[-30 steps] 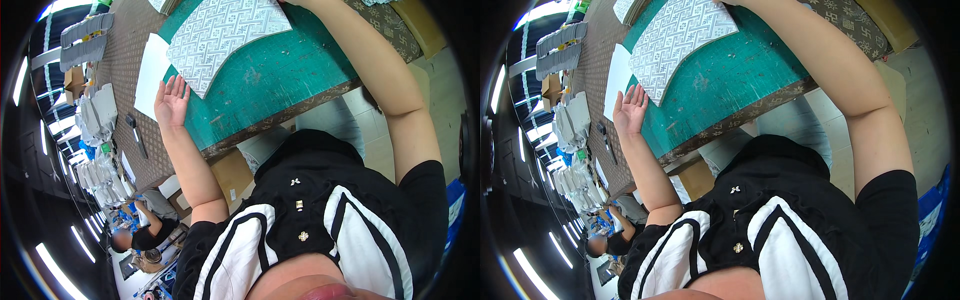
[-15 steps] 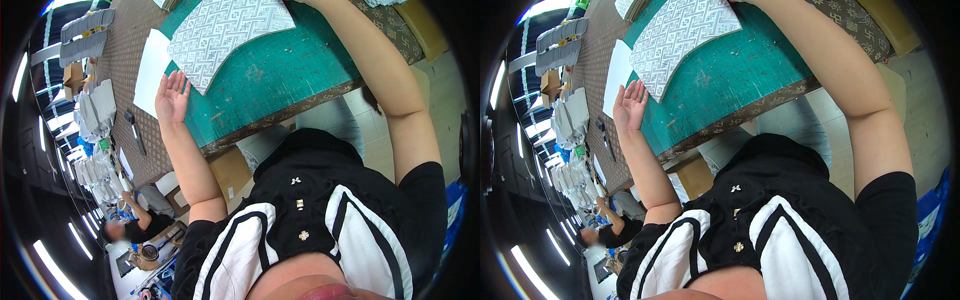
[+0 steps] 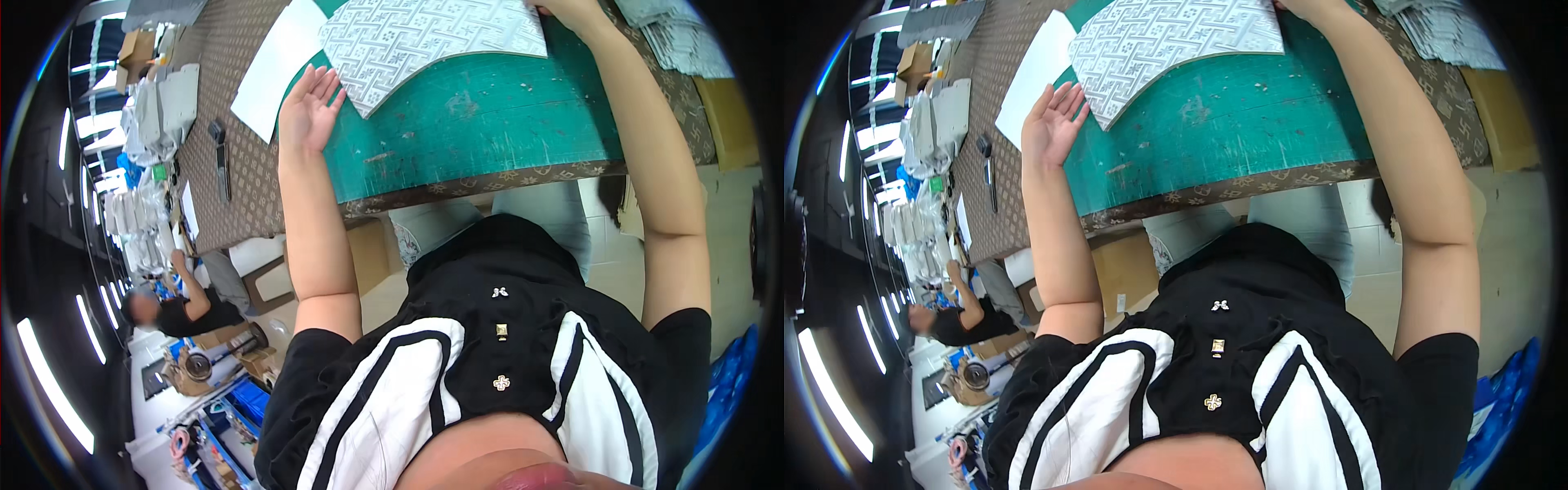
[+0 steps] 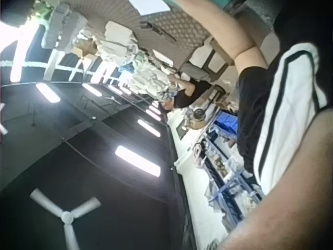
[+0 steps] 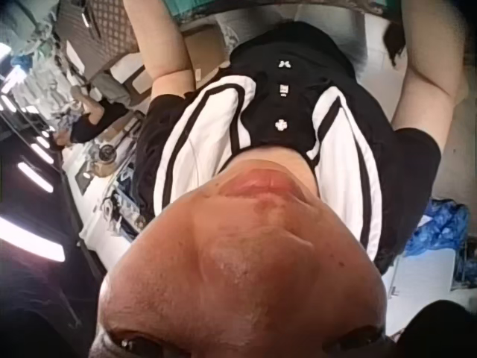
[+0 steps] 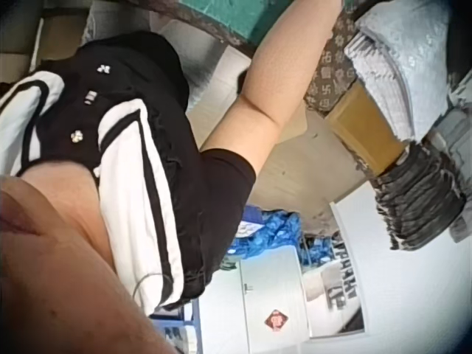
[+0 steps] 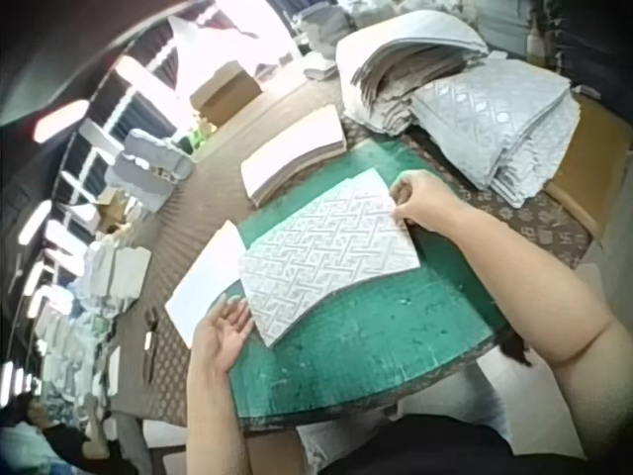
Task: Trimming or marking the edges of curved material pieces using a specialized handheld tool at a workbench.
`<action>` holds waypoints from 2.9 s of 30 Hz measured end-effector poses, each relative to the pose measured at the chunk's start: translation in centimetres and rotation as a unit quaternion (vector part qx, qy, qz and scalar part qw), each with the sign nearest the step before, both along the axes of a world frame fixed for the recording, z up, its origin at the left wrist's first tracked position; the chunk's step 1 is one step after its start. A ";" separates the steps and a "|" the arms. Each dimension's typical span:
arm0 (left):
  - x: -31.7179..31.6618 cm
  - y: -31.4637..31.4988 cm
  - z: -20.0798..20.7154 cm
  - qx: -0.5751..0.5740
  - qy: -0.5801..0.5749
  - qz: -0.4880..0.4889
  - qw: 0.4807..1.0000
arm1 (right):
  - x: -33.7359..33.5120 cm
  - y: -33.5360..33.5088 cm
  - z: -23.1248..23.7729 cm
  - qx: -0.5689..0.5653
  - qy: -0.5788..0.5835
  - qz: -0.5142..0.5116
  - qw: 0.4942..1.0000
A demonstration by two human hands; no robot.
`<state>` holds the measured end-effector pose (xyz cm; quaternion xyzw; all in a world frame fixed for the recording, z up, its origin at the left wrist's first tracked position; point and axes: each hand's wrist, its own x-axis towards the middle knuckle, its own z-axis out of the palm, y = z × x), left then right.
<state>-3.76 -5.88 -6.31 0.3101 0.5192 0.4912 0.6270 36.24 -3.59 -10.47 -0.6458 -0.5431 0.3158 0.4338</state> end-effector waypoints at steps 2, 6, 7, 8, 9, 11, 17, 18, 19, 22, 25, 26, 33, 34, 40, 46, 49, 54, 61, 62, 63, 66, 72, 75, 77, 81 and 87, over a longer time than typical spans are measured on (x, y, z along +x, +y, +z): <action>-0.3 0.0 0.0 0.001 -0.001 -0.008 1.000 | -0.5 -0.3 0.5 0.003 -0.003 0.009 1.000; 0.2 0.0 -0.4 0.017 0.016 0.005 1.000 | 0.3 0.0 -0.4 0.013 0.001 0.009 1.000; 0.5 -0.1 -0.3 0.019 0.014 0.013 1.000 | 0.6 0.4 -1.1 0.016 0.016 0.007 1.000; 0.8 -0.2 -0.3 0.024 0.014 0.012 1.000 | 0.9 0.9 -1.7 0.019 0.030 0.006 0.999; 0.6 -0.5 -0.1 0.029 0.017 0.017 0.999 | 0.0 0.9 -1.2 0.022 0.030 0.021 0.999; 0.2 -0.7 -0.4 0.037 0.014 0.029 0.999 | -0.6 -0.2 0.2 0.007 0.011 0.010 1.000; -2.3 0.9 -2.3 0.053 -0.024 -0.016 0.998 | 0.9 2.0 -2.3 -0.019 -0.032 0.078 0.996; -2.6 1.1 -2.8 0.057 -0.034 -0.029 0.997 | 1.3 1.9 -2.2 -0.023 -0.037 0.071 0.997; -2.4 1.0 -2.9 0.058 -0.038 -0.024 0.997 | 1.6 1.7 -2.3 -0.029 -0.040 0.065 0.997; -2.1 1.0 -3.3 0.071 -0.042 -0.040 0.996 | 1.7 1.7 -2.2 -0.037 -0.045 0.058 0.997; -1.9 0.7 -3.3 0.081 -0.032 -0.033 0.996 | 1.6 1.7 -2.0 -0.044 -0.029 0.050 0.997; -1.8 0.6 -3.3 0.084 -0.025 -0.032 0.996 | 1.6 1.7 -1.8 -0.051 -0.027 0.045 0.997; -1.0 1.1 -4.4 0.079 -0.115 -0.061 0.988 | 2.1 2.2 -1.5 -0.072 -0.025 0.050 0.996; -1.0 1.2 -4.7 0.078 -0.127 -0.059 0.987 | 2.1 2.1 -1.5 -0.074 -0.025 0.046 0.996; -1.3 0.2 -4.0 0.113 -0.079 -0.058 0.989 | 2.4 1.7 -0.6 -0.109 -0.026 0.025 0.993; -1.1 -1.2 -2.0 0.109 -0.087 0.013 0.990 | 2.3 -0.3 0.6 -0.083 0.284 -0.050 0.954; -0.9 -0.7 -2.0 0.122 -0.094 -0.003 0.988 | 1.5 -0.7 1.1 -0.082 0.346 -0.058 0.933; -1.5 -0.8 -1.6 0.123 -0.092 -0.047 0.987 | 0.4 -0.3 1.5 -0.097 0.331 -0.074 0.936; -0.2 1.5 -4.1 0.137 -0.115 -0.051 0.983 | -1.5 0.0 1.2 -0.075 0.211 -0.096 0.970; -0.3 1.5 -3.9 0.144 -0.118 -0.060 0.981 | -1.6 0.0 1.1 -0.070 0.197 -0.097 0.973; -0.5 1.6 -3.6 0.144 -0.122 -0.060 0.980 | -1.7 0.0 1.1 -0.065 0.183 -0.098 0.976; -2.2 1.6 -2.3 0.079 -0.190 -0.141 0.968 | -2.8 -0.4 2.1 -0.070 0.193 -0.100 0.974; -3.3 2.8 -1.4 0.029 -0.150 -0.064 0.986 | -2.6 -0.3 3.4 -0.115 0.259 -0.119 0.952; -2.9 2.8 -1.4 0.001 -0.169 -0.072 0.983 | -3.9 -0.6 3.0 -0.076 0.202 -0.119 0.969; -1.6 1.5 -1.0 0.074 -0.060 -0.072 0.993 | -4.4 -0.7 2.8 -0.074 0.175 -0.131 0.973; -2.0 0.4 1.1 0.091 -0.052 -0.085 0.991 | -3.8 -0.2 2.1 -0.065 0.061 -0.141 0.986; -3.3 9.6 -5.7 0.329 0.470 -0.015 0.819 | -14.2 -2.8 2.7 0.255 -0.316 0.136 0.904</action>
